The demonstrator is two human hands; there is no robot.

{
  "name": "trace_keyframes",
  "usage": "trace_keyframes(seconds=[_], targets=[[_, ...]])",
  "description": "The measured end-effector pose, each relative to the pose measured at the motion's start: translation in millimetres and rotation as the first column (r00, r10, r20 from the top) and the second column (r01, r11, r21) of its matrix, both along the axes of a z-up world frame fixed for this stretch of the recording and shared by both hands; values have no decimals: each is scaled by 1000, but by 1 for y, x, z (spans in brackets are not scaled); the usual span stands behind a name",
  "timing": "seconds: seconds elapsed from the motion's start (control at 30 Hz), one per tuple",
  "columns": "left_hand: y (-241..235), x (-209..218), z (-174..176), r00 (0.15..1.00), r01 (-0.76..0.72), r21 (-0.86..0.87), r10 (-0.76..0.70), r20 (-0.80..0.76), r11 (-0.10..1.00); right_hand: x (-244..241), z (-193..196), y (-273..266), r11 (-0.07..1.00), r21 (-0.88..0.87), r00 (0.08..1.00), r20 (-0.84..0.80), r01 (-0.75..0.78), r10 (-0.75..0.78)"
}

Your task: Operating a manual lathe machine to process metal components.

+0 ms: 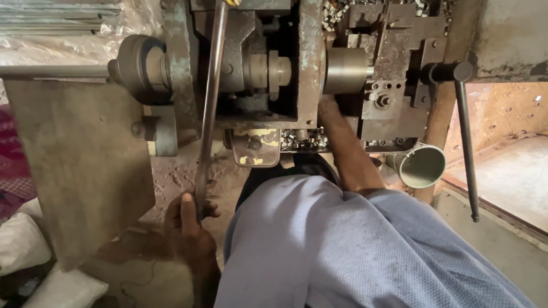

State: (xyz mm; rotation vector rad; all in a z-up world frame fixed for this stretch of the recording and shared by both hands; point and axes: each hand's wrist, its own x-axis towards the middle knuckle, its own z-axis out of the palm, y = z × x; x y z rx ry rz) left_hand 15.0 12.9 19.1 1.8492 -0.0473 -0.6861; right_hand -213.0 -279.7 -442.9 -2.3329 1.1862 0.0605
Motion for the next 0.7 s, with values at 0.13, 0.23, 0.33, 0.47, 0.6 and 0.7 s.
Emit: trace_keyframes(seconds=[0.13,0.23,0.33,0.47,0.6,0.7], targets=[[2,0,0,999,-13,8,13,42,1000,10,84,28,977,143,977,119,161,-179],[2,0,-1,998,-11,-40,14,64,999,19,147,39,974,-218,996,71,69,-55],[1,0,-1,994,-22,-57,28,107,998,-6,163,72,843,-506,980,-162,-183,116],[0,-1,0,987,-23,-51,31,160,998,-13,297,105,992,127,1000,5,9,-10],[0,-2,-6,969,-78,-73,93,228,994,-48,373,109,838,485,964,-210,250,-166],[10,3,-22,928,-89,-133,130,349,987,-127,341,124,646,688,943,-205,330,-263]])
